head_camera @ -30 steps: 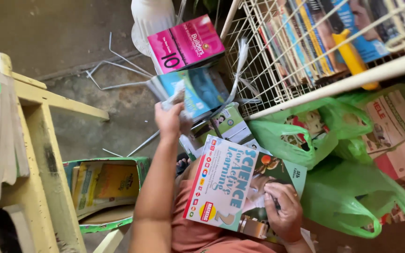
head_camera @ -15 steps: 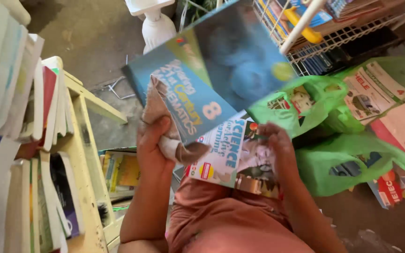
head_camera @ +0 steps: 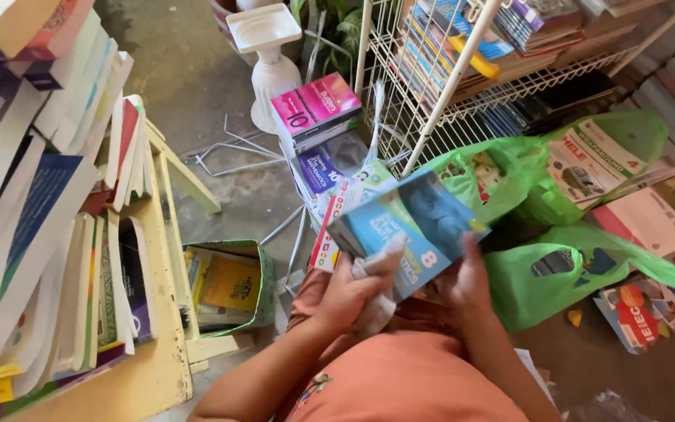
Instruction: Sort and clean books by wiping them with a cloth, cutting ties, and placing them into bags.
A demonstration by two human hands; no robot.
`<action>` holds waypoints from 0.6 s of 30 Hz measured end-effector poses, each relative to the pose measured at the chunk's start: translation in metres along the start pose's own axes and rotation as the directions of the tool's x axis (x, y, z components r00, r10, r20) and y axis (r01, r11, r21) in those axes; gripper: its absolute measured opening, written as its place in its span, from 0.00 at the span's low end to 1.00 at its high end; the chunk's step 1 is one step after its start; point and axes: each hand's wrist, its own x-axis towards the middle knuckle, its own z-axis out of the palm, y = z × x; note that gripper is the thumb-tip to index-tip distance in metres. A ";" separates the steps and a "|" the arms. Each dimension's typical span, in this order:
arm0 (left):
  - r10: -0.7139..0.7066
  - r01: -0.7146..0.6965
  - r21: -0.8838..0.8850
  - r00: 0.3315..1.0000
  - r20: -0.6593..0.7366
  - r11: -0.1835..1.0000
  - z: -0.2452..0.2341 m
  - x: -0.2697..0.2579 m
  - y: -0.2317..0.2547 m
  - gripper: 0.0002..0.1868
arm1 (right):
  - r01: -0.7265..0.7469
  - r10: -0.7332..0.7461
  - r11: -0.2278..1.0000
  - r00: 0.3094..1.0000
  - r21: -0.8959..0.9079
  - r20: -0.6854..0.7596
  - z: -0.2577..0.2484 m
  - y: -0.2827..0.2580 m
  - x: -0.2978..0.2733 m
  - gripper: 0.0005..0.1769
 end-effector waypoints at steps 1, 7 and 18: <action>-0.070 0.064 0.095 0.996 0.062 0.993 -0.008 -0.005 -0.002 0.23 | 0.141 -0.146 0.955 0.989 -0.262 0.002 -0.024 0.004 0.025 0.33; 0.002 -0.109 0.643 0.986 0.165 0.758 -0.088 0.019 0.037 0.22 | 0.332 -0.309 0.789 0.942 -0.516 0.133 -0.043 -0.011 0.072 0.26; 0.214 -0.487 0.815 0.873 0.439 0.314 -0.049 0.044 -0.047 0.32 | 0.473 -0.411 -0.563 0.551 -0.677 0.726 -0.029 -0.035 -0.018 0.29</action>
